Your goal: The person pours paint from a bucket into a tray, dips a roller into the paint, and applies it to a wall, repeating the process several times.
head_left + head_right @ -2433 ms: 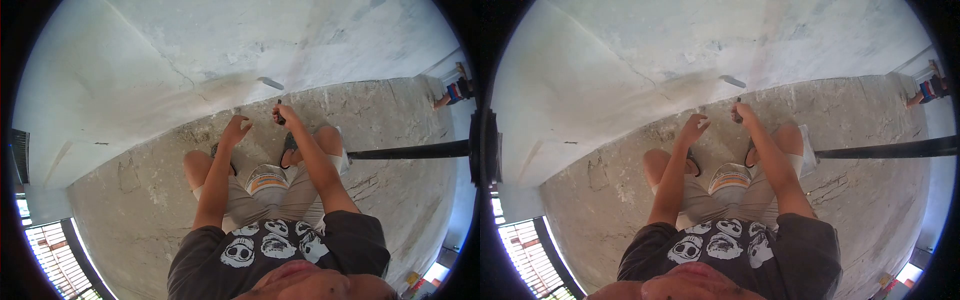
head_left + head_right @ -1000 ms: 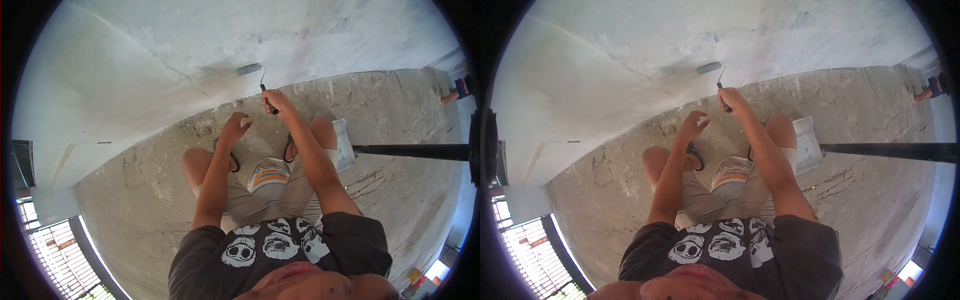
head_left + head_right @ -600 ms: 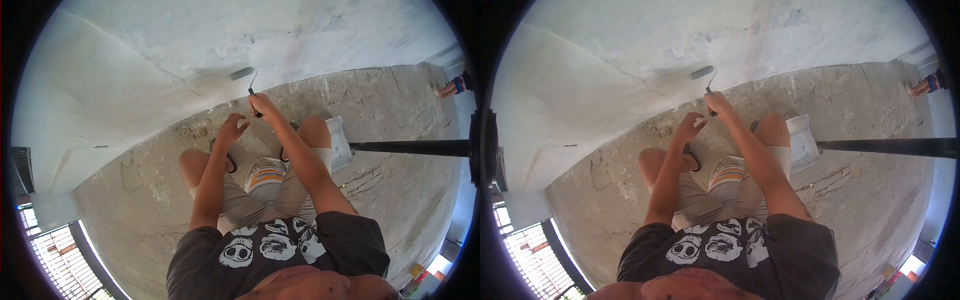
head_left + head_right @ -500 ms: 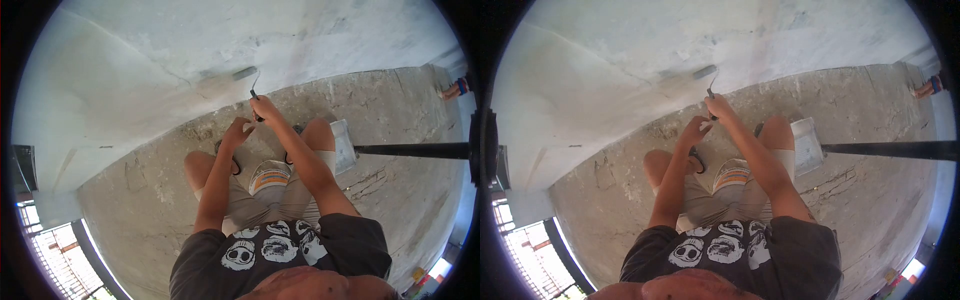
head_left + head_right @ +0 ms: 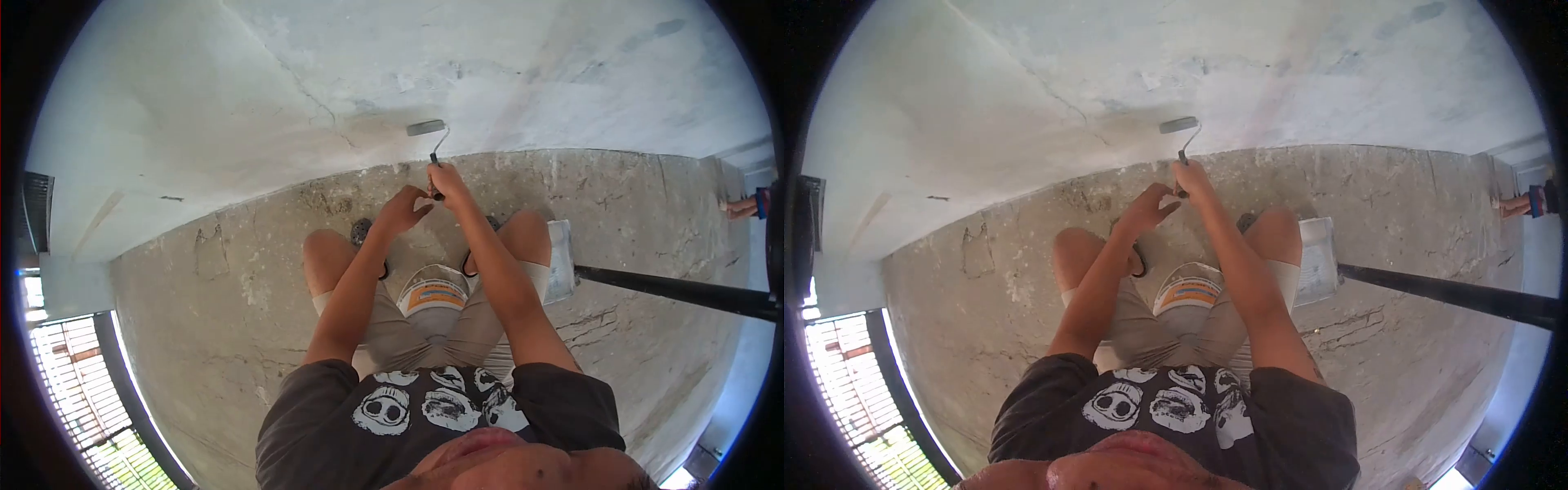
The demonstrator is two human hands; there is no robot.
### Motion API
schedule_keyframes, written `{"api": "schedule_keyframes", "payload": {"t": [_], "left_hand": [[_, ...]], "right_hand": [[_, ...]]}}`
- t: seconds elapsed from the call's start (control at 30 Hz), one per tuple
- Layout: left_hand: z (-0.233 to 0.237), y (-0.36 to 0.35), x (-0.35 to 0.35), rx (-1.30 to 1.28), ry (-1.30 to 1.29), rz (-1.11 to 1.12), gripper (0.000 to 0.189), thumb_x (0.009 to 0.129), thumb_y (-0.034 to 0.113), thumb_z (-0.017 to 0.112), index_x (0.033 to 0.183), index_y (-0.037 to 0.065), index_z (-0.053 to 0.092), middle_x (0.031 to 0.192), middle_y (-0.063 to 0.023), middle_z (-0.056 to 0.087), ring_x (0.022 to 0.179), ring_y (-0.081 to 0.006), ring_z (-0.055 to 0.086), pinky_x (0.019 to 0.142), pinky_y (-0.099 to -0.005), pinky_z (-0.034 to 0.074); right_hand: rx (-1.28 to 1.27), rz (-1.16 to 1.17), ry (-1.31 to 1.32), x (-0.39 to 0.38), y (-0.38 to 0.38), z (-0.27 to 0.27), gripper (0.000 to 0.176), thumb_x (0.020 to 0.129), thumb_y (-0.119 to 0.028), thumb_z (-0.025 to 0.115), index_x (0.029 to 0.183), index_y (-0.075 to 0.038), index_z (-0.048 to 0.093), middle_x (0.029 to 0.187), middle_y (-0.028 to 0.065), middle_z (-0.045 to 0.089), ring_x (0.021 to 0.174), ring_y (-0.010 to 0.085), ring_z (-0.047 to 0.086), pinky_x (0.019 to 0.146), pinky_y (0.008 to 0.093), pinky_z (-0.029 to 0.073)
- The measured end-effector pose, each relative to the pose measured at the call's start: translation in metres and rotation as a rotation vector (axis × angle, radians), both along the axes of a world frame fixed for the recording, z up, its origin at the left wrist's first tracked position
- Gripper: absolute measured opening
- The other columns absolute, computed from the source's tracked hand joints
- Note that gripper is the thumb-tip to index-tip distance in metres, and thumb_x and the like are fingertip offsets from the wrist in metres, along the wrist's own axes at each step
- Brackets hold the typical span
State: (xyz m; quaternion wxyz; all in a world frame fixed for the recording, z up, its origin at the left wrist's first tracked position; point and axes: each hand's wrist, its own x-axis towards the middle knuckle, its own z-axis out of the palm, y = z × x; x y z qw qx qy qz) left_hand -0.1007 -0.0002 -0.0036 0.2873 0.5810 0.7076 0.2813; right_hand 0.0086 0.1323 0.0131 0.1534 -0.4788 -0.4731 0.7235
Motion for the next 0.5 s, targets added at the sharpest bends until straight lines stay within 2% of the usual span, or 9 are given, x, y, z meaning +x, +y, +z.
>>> {"api": "schedule_keyframes", "payload": {"t": [0.17, 0.27, 0.33, 0.5], "left_hand": [[0.003, -0.004, -0.003, 0.021, -0.021, 0.003, 0.037, 0.088, 0.035, 0.069, 0.114, 0.008, 0.062, 0.119, -0.0145, 0.059, 0.109, -0.035, 0.06, 0.091, -0.0422, 0.049], [0.0, -0.002, 0.002, 0.011, -0.051, 0.002, 0.037, 0.089, 0.034, 0.069, 0.114, 0.008, 0.062, 0.119, -0.0147, 0.059, 0.109, -0.035, 0.06, 0.09, -0.0421, 0.049], [0.008, 0.002, -0.006, 0.019, -0.004, -0.003, 0.037, 0.089, 0.034, 0.069, 0.114, 0.008, 0.062, 0.119, -0.0148, 0.059, 0.109, -0.0349, 0.06, 0.09, -0.042, 0.049], [0.004, 0.0, -0.004, -0.004, -0.069, 0.006, 0.038, 0.089, 0.035, 0.068, 0.115, 0.008, 0.063, 0.118, -0.015, 0.059, 0.111, -0.0354, 0.059, 0.091, -0.0421, 0.049]], "right_hand": [[-0.04, 0.005, 0.085, 0.005, -0.006, 0.031, 0.015, 0.089, -0.015, 0.054, 0.08, -0.003, 0.052, 0.064, 0.0066, 0.051, 0.052, 0.017, 0.052, 0.046, 0.0342, 0.045], [-0.066, 0.021, 0.017, 0.004, 0.005, -0.006, 0.014, 0.089, -0.014, 0.054, 0.08, -0.003, 0.05, 0.065, 0.0063, 0.051, 0.052, 0.0163, 0.052, 0.046, 0.0336, 0.044], [-0.052, 0.006, 0.048, 0.0, 0.0, 0.005, 0.014, 0.089, -0.015, 0.054, 0.08, -0.004, 0.05, 0.066, 0.0059, 0.051, 0.052, 0.0159, 0.052, 0.046, 0.0336, 0.044], [-0.026, 0.029, 0.046, 0.016, 0.0, 0.013, 0.014, 0.089, -0.016, 0.055, 0.082, -0.004, 0.051, 0.069, 0.0047, 0.051, 0.053, 0.0146, 0.052, 0.046, 0.0326, 0.043]]}}
